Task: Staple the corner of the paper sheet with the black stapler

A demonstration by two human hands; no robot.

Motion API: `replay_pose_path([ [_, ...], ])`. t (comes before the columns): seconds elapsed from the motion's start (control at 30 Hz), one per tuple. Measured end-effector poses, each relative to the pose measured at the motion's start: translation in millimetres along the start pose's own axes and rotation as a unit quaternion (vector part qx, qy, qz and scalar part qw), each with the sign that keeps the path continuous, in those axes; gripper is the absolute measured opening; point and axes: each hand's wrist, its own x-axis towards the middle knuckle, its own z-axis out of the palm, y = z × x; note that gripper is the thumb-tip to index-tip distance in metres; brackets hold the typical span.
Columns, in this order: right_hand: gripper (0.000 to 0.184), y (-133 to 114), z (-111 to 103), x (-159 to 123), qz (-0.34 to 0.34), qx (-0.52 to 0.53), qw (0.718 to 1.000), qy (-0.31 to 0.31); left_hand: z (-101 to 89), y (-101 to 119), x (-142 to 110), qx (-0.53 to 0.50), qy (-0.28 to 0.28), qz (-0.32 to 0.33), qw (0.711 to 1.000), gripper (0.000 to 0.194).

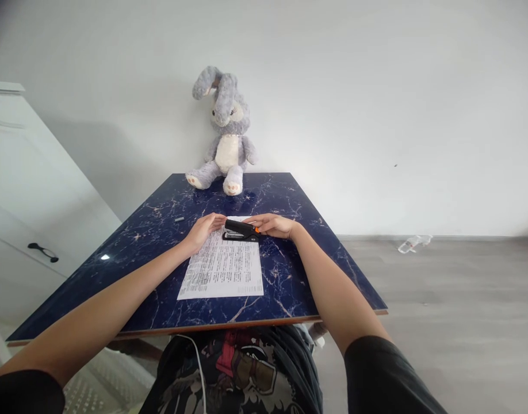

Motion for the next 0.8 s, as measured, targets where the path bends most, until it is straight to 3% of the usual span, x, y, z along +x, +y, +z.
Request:
replay_pose_path([
  [0.43, 0.062, -4.1, 5.8, -1.2, 0.009, -0.017, 1.0, 0.012, -1.0, -1.2, 2.5, 0.01, 0.01, -0.011, 1.0, 0.047],
  [0.57, 0.058, -3.9, 11.4, 1.4, -0.016, -0.091, 0.995, 0.025, -1.2, -0.2, 2.0, 0.009, 0.006, -0.019, 1.0, 0.049],
  [0.67, 0.061, -5.1, 19.1, 9.1, -0.052, -0.221, 0.973, 0.045, -0.9, -0.7, 2.3, 0.001, 0.007, -0.019, 1.0, 0.051],
  [0.8, 0.045, -8.0, 32.2, 19.9, -0.072, -0.422, 0.901, 0.062, -0.4, -0.4, 3.0, -0.026, 0.019, -0.014, 0.999, 0.052],
])
